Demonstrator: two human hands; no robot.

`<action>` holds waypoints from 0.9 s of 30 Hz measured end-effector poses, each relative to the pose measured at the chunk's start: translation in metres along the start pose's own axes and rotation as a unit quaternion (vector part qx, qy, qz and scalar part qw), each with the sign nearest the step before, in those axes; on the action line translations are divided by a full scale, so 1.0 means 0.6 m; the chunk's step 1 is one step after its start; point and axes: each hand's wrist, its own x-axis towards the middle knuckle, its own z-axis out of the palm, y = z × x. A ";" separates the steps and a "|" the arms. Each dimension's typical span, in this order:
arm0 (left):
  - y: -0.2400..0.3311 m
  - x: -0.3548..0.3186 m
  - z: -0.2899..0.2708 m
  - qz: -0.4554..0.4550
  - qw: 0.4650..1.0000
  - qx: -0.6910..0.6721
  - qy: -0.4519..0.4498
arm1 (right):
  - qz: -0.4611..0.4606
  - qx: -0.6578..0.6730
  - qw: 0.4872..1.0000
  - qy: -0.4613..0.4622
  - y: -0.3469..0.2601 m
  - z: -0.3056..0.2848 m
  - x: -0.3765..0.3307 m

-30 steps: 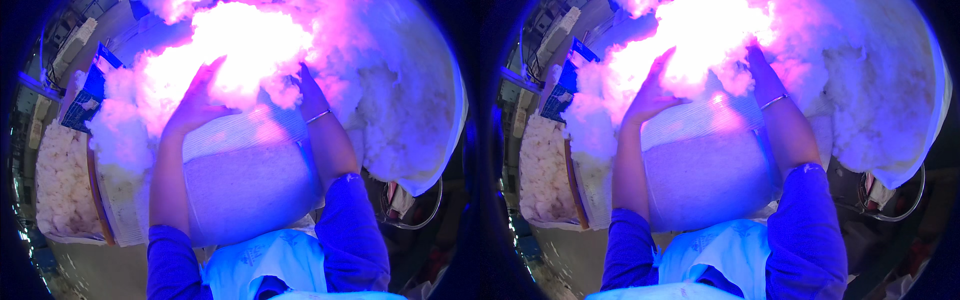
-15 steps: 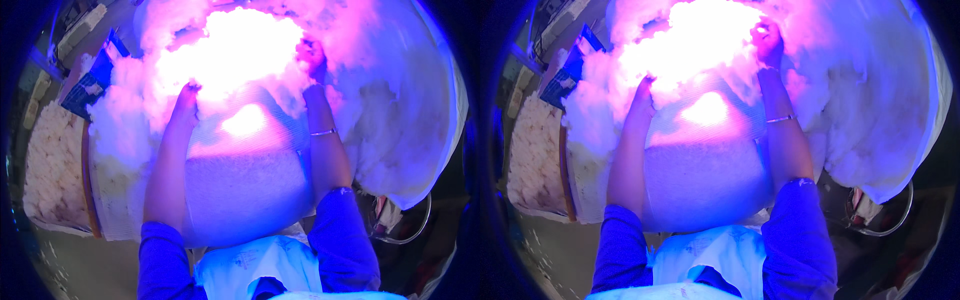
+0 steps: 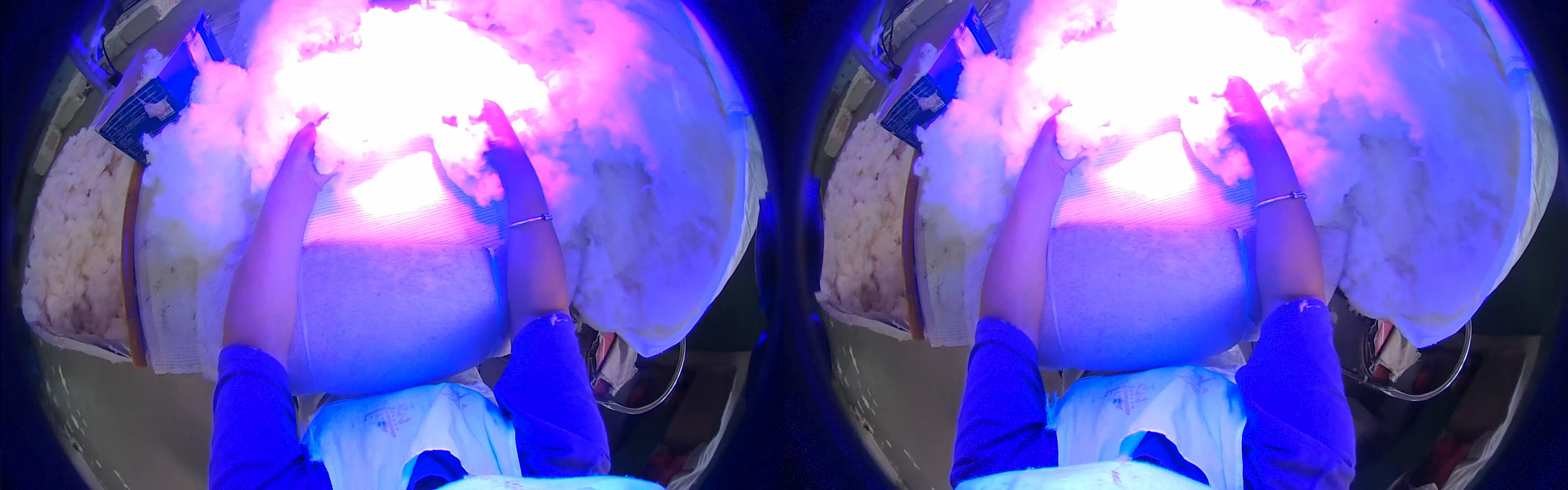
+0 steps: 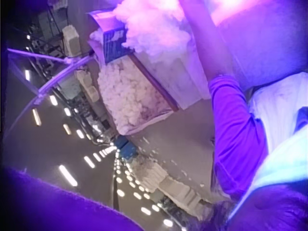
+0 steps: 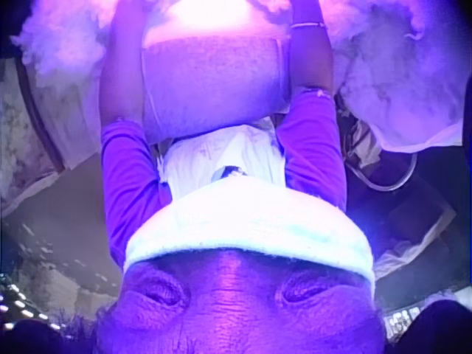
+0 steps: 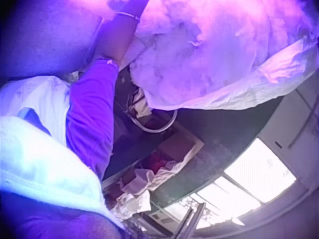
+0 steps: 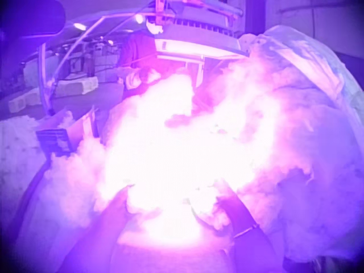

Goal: The person repeatedly picks up small tufts of white cotton from a large pile, separates them by hand, and places them back onto the pile. The hands work continuously to fluff and sort the cotton under a bright light source.

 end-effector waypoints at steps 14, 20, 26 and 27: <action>-0.009 -0.016 0.032 0.055 0.979 0.169 0.098 | -0.298 0.023 0.895 0.331 -0.078 0.010 0.000; 0.013 -0.022 0.091 -0.076 0.967 -0.228 -0.082 | -0.312 0.078 0.927 0.193 -0.145 0.028 -0.031; 0.015 -0.028 0.115 -0.073 0.977 -0.188 -0.065 | -0.186 0.033 0.967 0.171 -0.136 0.046 -0.022; 0.016 -0.027 0.111 -0.087 0.975 -0.189 -0.079 | -0.197 0.037 0.965 0.171 -0.134 0.051 -0.020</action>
